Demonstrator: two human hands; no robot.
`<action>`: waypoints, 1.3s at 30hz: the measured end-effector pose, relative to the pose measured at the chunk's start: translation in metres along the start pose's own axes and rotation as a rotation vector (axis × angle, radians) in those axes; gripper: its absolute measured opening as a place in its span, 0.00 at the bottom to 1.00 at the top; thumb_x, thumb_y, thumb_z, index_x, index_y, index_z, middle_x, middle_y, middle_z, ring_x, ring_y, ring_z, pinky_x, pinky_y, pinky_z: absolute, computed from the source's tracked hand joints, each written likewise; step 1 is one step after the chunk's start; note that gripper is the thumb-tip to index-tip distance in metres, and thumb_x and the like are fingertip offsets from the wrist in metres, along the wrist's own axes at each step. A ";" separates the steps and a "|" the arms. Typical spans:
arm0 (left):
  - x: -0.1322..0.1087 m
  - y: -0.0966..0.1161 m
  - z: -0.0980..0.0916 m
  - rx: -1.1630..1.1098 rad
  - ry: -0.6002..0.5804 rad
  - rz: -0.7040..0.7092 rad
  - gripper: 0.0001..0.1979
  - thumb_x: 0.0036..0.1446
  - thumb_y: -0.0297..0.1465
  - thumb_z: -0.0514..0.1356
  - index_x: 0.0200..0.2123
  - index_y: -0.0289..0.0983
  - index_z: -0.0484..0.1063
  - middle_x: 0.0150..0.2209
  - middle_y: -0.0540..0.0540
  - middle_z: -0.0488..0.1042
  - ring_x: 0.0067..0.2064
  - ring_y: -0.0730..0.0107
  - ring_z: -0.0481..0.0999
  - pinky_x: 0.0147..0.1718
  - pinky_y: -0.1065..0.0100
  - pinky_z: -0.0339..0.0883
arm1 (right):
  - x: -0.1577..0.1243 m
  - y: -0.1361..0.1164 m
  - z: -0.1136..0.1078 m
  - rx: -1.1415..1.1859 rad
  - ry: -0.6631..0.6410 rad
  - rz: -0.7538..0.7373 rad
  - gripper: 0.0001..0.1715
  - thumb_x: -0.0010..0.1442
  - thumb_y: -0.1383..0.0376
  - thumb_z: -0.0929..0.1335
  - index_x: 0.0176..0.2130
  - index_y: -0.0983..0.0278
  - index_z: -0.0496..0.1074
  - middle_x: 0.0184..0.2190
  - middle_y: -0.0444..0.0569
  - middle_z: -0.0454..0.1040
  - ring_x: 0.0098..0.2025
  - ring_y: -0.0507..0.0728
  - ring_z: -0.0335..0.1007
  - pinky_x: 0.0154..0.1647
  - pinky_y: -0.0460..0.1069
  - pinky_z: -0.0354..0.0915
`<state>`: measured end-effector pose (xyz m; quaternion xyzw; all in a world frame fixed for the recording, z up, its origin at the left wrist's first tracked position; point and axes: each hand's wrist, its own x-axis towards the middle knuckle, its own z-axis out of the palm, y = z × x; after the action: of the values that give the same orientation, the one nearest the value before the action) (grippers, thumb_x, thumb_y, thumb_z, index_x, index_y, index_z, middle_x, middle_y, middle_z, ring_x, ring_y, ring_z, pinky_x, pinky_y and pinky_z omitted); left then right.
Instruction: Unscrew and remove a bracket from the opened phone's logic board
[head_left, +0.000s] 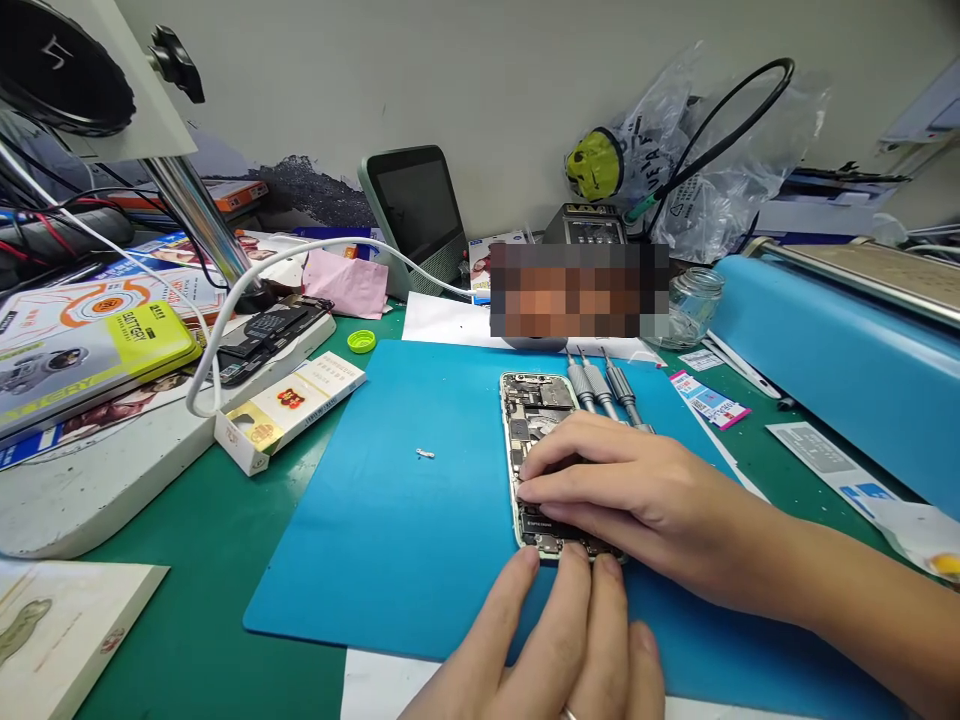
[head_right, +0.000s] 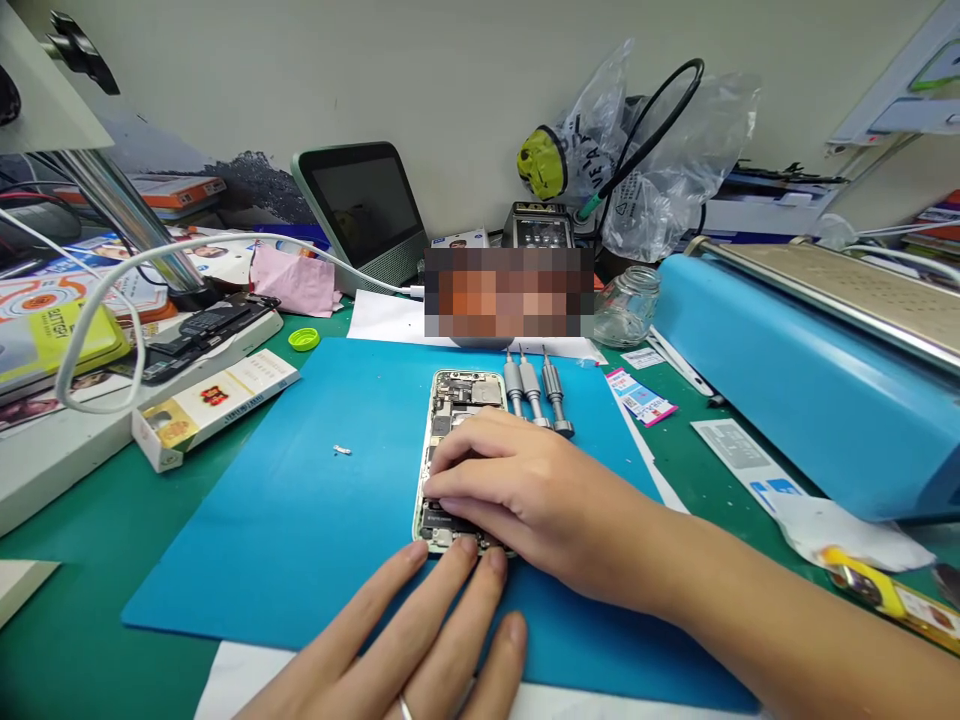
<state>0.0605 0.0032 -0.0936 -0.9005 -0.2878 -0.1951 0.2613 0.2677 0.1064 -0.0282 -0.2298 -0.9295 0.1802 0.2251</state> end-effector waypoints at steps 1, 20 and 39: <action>0.001 -0.001 0.000 -0.020 0.008 -0.005 0.15 0.78 0.42 0.57 0.61 0.48 0.76 0.64 0.54 0.77 0.69 0.60 0.68 0.64 0.59 0.68 | 0.000 0.000 0.000 0.003 0.002 0.001 0.11 0.74 0.70 0.70 0.47 0.63 0.84 0.47 0.52 0.84 0.50 0.55 0.81 0.52 0.45 0.76; 0.002 0.003 0.005 -0.091 0.078 -0.057 0.15 0.80 0.36 0.52 0.59 0.46 0.76 0.61 0.54 0.80 0.67 0.61 0.70 0.68 0.57 0.62 | 0.000 -0.002 -0.007 -0.041 0.057 -0.012 0.12 0.69 0.74 0.69 0.40 0.63 0.83 0.45 0.51 0.84 0.49 0.54 0.81 0.51 0.46 0.75; 0.004 0.001 -0.001 -0.068 0.058 -0.058 0.14 0.80 0.40 0.55 0.58 0.49 0.78 0.60 0.58 0.81 0.67 0.65 0.72 0.65 0.60 0.68 | 0.000 0.002 -0.005 -0.063 0.028 -0.021 0.12 0.72 0.71 0.70 0.47 0.62 0.85 0.48 0.54 0.83 0.52 0.58 0.80 0.53 0.51 0.76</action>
<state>0.0635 0.0037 -0.0907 -0.8942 -0.2991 -0.2381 0.2329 0.2714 0.1090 -0.0246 -0.2295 -0.9339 0.1453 0.2327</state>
